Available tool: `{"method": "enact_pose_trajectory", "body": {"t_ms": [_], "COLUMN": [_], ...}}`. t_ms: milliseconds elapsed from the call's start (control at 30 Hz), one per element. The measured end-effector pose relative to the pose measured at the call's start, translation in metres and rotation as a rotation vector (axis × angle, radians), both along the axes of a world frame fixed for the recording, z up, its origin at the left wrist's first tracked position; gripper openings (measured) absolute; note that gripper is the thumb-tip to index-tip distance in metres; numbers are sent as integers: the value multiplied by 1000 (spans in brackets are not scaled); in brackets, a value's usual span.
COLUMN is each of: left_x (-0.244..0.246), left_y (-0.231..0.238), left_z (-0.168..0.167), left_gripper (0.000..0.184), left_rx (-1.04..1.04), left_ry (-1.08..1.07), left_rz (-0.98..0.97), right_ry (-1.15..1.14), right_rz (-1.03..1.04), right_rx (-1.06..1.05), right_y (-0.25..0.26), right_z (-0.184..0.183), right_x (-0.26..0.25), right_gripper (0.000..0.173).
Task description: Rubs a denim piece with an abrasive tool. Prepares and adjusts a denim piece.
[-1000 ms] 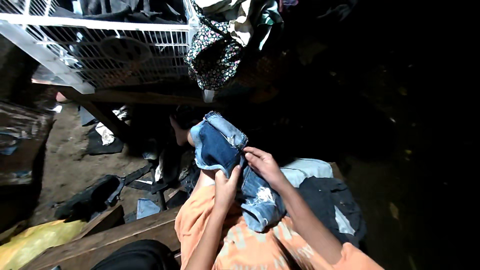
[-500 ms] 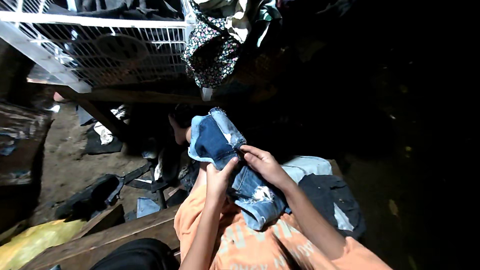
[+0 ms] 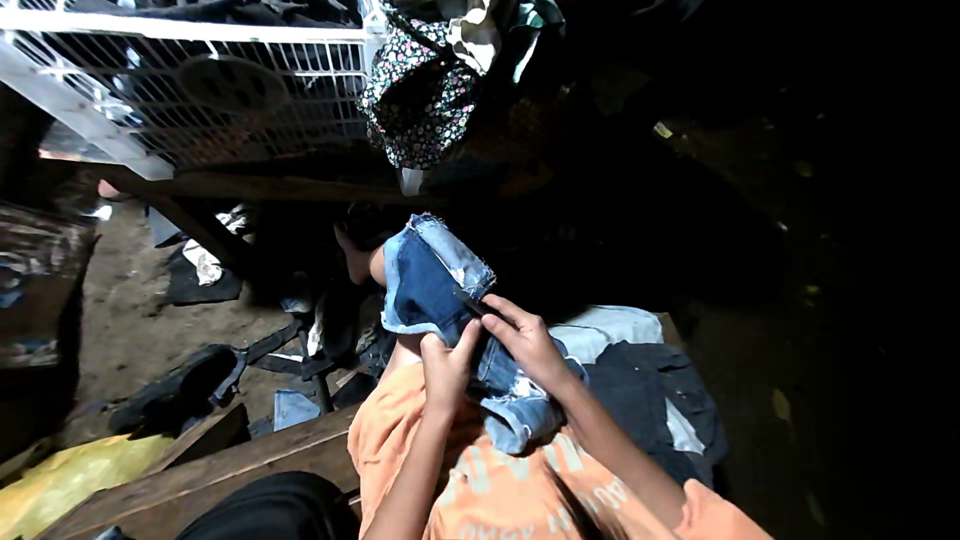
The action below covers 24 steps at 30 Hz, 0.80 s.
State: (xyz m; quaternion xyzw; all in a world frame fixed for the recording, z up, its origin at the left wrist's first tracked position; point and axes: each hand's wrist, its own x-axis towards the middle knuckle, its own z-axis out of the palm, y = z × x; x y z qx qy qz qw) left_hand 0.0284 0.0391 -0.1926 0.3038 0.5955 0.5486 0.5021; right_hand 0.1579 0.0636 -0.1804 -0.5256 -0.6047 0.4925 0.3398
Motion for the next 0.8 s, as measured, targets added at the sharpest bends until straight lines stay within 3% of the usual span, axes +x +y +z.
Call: {"method": "enact_pose_trajectory", "body": {"t_ms": [100, 200, 300, 433, 567, 800], "left_x": [-5, -10, -12, -8, -7, -5], "left_y": [3, 7, 11, 7, 1, -3], "left_z": [4, 14, 18, 15, 15, 14], "left_gripper": [5, 4, 7, 12, 18, 13], "left_rx": [-37, -104, -129, -53, 33, 59], "left_ry": [-103, -201, -266, -264, -193, -163], "left_rz": [-8, 29, 83, 99, 67, 68], "right_ry": [355, 380, 191, -163, -392, -317], "right_rz": [-36, 58, 59, 98, 156, 22], "right_rx": [-363, -443, -145, 310, 307, 400], "right_y": [8, 12, 2, -8, -5, 0], "right_z": [11, 15, 14, 8, 12, -3], "right_x": [2, 11, 10, 7, 2, 1], "right_gripper": [34, 37, 39, 55, 49, 38]}}
